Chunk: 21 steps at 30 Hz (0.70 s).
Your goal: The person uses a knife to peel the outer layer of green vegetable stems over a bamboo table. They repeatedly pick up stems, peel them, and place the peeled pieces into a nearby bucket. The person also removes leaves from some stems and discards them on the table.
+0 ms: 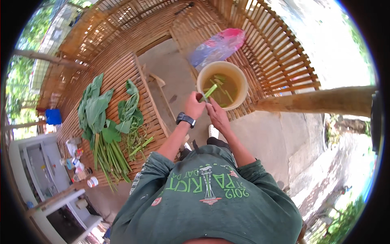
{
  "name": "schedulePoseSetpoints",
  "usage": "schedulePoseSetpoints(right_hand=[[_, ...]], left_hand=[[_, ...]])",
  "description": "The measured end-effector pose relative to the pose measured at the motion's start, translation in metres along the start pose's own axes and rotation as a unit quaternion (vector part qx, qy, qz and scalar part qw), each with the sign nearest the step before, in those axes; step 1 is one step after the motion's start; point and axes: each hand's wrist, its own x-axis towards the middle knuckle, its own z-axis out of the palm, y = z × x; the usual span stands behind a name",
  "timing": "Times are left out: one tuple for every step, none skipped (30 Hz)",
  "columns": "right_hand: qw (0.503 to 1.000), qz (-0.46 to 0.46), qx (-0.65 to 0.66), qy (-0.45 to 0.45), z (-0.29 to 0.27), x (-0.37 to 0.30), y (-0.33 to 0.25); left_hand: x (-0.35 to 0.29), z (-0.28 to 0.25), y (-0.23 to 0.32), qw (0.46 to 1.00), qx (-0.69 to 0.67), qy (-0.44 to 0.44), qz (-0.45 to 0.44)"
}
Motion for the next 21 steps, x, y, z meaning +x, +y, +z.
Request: schedulePoseSetpoints(right_hand=[[1.000,0.010,0.026,-0.007,-0.002,-0.002,-0.004],[0.999,-0.022,0.020,0.015,-0.003,-0.003,0.001],[0.997,0.012,0.076,-0.012,-0.004,-0.002,0.003],[0.996,0.027,0.085,0.006,-0.002,0.001,0.004],[0.991,0.002,0.134,0.010,0.000,0.013,0.017],[0.981,0.109,0.158,-0.006,-0.005,0.024,0.016],[0.951,0.179,0.250,-0.004,-0.009,0.031,0.017],[0.930,0.230,0.288,-0.006,-0.017,0.044,0.036],[0.927,0.228,0.297,-0.006,-0.021,0.054,0.051],[0.915,0.248,0.318,-0.001,-0.031,0.064,0.077],[0.911,0.268,0.314,-0.005,-0.034,0.065,0.085],[0.913,0.274,0.302,0.017,-0.034,0.060,0.089],[0.918,0.276,0.284,0.032,-0.031,0.054,0.087],[0.924,0.283,0.256,0.022,-0.032,0.046,0.088],[0.929,0.291,0.230,0.014,-0.032,0.039,0.089],[0.932,0.299,0.204,0.009,-0.033,0.032,0.090],[0.938,0.289,0.193,0.013,-0.032,0.023,0.091],[0.943,0.278,0.181,0.015,-0.027,0.013,0.092],[0.948,0.269,0.170,0.019,-0.021,0.004,0.091],[0.948,0.272,0.165,0.029,-0.017,-0.004,0.092],[0.947,0.276,0.161,0.043,-0.013,-0.012,0.093]], left_hand=[[-0.002,-0.002,0.007,1.000,0.003,-0.010,-0.010],[-0.004,-0.002,0.018,1.000,0.008,-0.019,-0.019],[-0.006,-0.001,0.022,1.000,0.016,-0.009,-0.013],[-0.010,0.003,0.023,1.000,0.024,0.000,-0.007],[-0.013,0.006,0.024,1.000,-0.016,-0.002,0.006],[-0.016,0.009,0.027,0.999,-0.015,0.014,0.028],[-0.016,0.012,0.032,0.998,-0.024,0.018,0.049],[-0.015,0.020,0.039,0.997,-0.032,0.022,0.065],[-0.008,0.027,0.037,0.996,-0.037,-0.002,0.077],[-0.001,0.038,0.040,0.995,-0.046,-0.015,0.083],[0.004,0.044,0.038,0.995,-0.051,-0.021,0.086],[0.009,0.048,0.031,0.994,-0.035,0.008,0.101],[0.011,0.045,0.022,0.992,-0.020,0.045,0.115],[0.013,0.041,0.017,0.989,-0.006,0.071,0.131],[0.013,0.031,0.006,0.992,0.003,0.071,0.103],[0.011,0.011,-0.005,0.995,0.011,0.068,0.076],[0.011,-0.009,-0.016,0.997,0.020,0.061,0.052],[0.012,-0.023,-0.040,0.992,0.055,0.108,0.020],[0.014,-0.038,-0.071,0.984,0.090,0.153,-0.013],[0.022,-0.067,-0.099,0.976,0.151,0.156,-0.003],[0.032,-0.100,-0.120,0.965,0.209,0.156,0.009]])
